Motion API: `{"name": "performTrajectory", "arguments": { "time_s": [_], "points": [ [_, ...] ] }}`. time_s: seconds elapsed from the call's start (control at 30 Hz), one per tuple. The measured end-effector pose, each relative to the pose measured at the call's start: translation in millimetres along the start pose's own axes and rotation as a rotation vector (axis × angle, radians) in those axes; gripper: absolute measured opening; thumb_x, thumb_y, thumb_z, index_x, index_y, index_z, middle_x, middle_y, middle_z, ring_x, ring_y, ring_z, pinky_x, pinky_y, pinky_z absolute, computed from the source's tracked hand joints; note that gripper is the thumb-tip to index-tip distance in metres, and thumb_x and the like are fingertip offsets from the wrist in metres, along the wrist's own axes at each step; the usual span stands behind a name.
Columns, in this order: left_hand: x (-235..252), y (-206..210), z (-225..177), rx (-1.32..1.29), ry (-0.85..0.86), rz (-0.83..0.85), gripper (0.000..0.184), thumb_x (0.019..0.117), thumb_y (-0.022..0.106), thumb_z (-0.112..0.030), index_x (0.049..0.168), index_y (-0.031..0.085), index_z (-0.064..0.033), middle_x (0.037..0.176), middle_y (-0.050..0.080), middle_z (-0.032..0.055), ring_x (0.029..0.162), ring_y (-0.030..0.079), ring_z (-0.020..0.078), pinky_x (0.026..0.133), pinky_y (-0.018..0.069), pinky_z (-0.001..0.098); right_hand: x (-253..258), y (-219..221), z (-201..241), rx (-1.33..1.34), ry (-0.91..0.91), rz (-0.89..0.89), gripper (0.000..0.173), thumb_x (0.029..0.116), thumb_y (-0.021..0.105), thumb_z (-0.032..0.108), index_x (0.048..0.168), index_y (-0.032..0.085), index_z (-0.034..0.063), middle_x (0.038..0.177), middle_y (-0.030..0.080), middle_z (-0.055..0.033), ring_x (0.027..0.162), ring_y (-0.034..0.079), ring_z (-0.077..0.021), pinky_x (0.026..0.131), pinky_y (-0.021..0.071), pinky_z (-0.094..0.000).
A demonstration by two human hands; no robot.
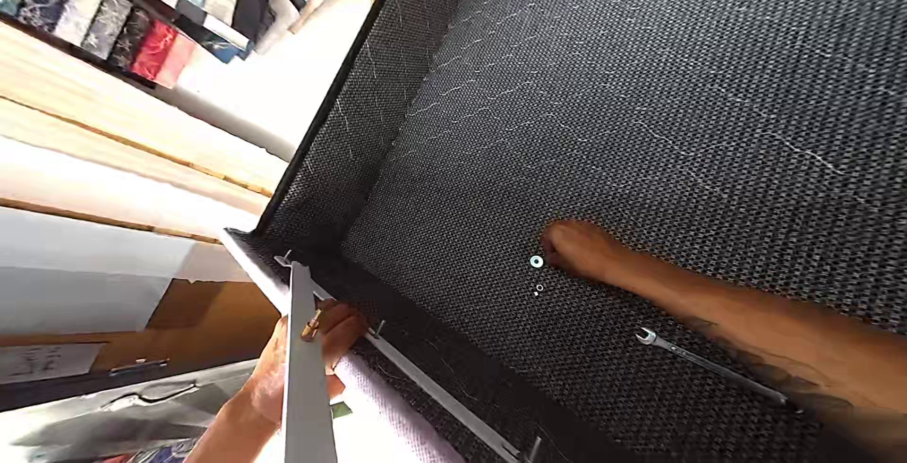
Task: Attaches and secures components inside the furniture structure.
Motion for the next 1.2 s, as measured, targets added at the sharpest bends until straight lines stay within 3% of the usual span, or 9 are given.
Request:
{"name": "performTrajectory", "arguments": {
  "time_s": [0.07,0.17,0.27,0.43,0.6,0.83,1.0,1.1,1.2],
  "points": [
    [3.0,-3.3,-1.5,-0.025,0.009,0.022,0.030,0.0883,0.060,-0.042,0.105,0.073,-0.0209,0.100,0.072,-0.0028,0.097,0.068,0.0139,0.088,0.0553,0.0368,-7.8,-11.9,12.9,0.065,-0.028,-0.017,0.016,0.0948,0.069,0.022,0.087,0.070,0.0086,0.084,0.069,-0.0115,0.083,0.069,-0.0321,0.074,0.0552,-0.0550],
    [-3.1,1.2,-0.7,-0.089,0.039,-0.057,0.031,0.0889,0.061,-0.043,0.105,0.072,-0.0194,0.100,0.071,-0.0015,0.098,0.067,0.0142,0.090,0.0544,0.0367,-31.0,-33.3,68.9,0.382,-0.206,-0.179,0.012,0.0954,0.073,0.020,0.104,0.077,0.0138,0.089,0.076,-0.0026,0.083,0.073,-0.0182,0.081,0.0596,-0.0449],
    [-5.0,1.3,-1.5,-0.097,0.035,-0.067,0.030,0.0880,0.062,-0.042,0.103,0.072,-0.0188,0.100,0.071,-0.0016,0.099,0.067,0.0141,0.089,0.0546,0.0362,-48.1,-35.8,147.5,0.672,-0.419,-0.324,0.008,0.0946,0.073,0.021,0.096,0.081,0.0188,0.085,0.076,0.0061,0.077,0.070,-0.0052,0.074,0.0604,-0.0322],
    [-8.9,5.0,-2.4,-0.087,0.011,-0.107,0.029,0.0880,0.062,-0.044,0.101,0.072,-0.0194,0.100,0.071,-0.0020,0.099,0.066,0.0135,0.090,0.0526,0.0367,-49.0,-15.0,222.9,0.863,-0.510,-0.242,0.015,0.0971,0.067,0.018,0.099,0.080,0.0115,0.087,0.076,-0.0019,0.080,0.071,-0.0095,0.075,0.0580,-0.0318],
    [-12.6,9.0,-1.6,-0.095,0.000,-0.156,0.031,0.0873,0.064,-0.045,0.101,0.071,-0.0186,0.100,0.071,-0.0012,0.099,0.066,0.0140,0.093,0.0519,0.0377,-60.6,-6.3,222.6,0.854,-0.503,-0.363,0.017,0.0945,0.065,0.017,0.092,0.081,0.0134,0.075,0.073,0.0015,0.068,0.067,-0.0042,0.062,0.0537,-0.0257],
    [-12.3,9.6,-1.8,-0.094,-0.018,-0.147,0.029,0.0869,0.064,-0.044,0.102,0.072,-0.0202,0.103,0.071,-0.0031,0.102,0.066,0.0123,0.095,0.0518,0.0368,-65.9,-0.5,237.2,0.785,-0.669,-0.318,0.025,0.0990,0.059,0.019,0.083,0.074,0.0080,0.071,0.069,-0.0045,0.068,0.067,-0.0138,0.061,0.0517,-0.0351],
    [-16.4,12.4,-0.6,-0.055,-0.037,-0.161,0.036,0.0870,0.064,-0.047,0.109,0.073,-0.0195,0.103,0.072,-0.0019,0.100,0.067,0.0138,0.093,0.0523,0.0383,-77.4,-15.1,235.9,0.640,-0.647,0.058,0.027,0.0946,0.055,0.010,0.112,0.076,0.0095,0.098,0.074,-0.0092,0.094,0.070,-0.0234,0.079,0.0540,-0.0462],
    [-27.0,19.0,10.0,-0.109,-0.029,-0.159,0.036,0.0857,0.065,-0.050,0.112,0.073,-0.0269,0.105,0.072,-0.0048,0.101,0.067,0.0131,0.094,0.0512,0.0409,-80.9,-20.1,229.1,0.635,-0.749,0.196,0.032,0.0933,0.055,0.002,0.120,0.073,0.0065,0.112,0.073,-0.0140,0.106,0.068,-0.0297,0.088,0.0531,-0.0532],
    [-25.2,22.7,14.0,-0.171,-0.025,-0.128,0.033,0.0868,0.065,-0.049,0.111,0.074,-0.0294,0.108,0.073,-0.0058,0.103,0.067,0.0125,0.097,0.0509,0.0418,-64.6,-27.5,195.4,0.687,-0.809,0.133,0.039,0.0941,0.053,-0.006,0.124,0.075,0.0080,0.117,0.075,-0.0110,0.111,0.070,-0.0233,0.096,0.0545,-0.0478]
  ]
}}
Point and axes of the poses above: each hand's wrist, its own x-axis towards the middle knuckle, its own y-axis out of the palm, z = x × y, the point moved 4 cm from there along x, towards the middle knuckle
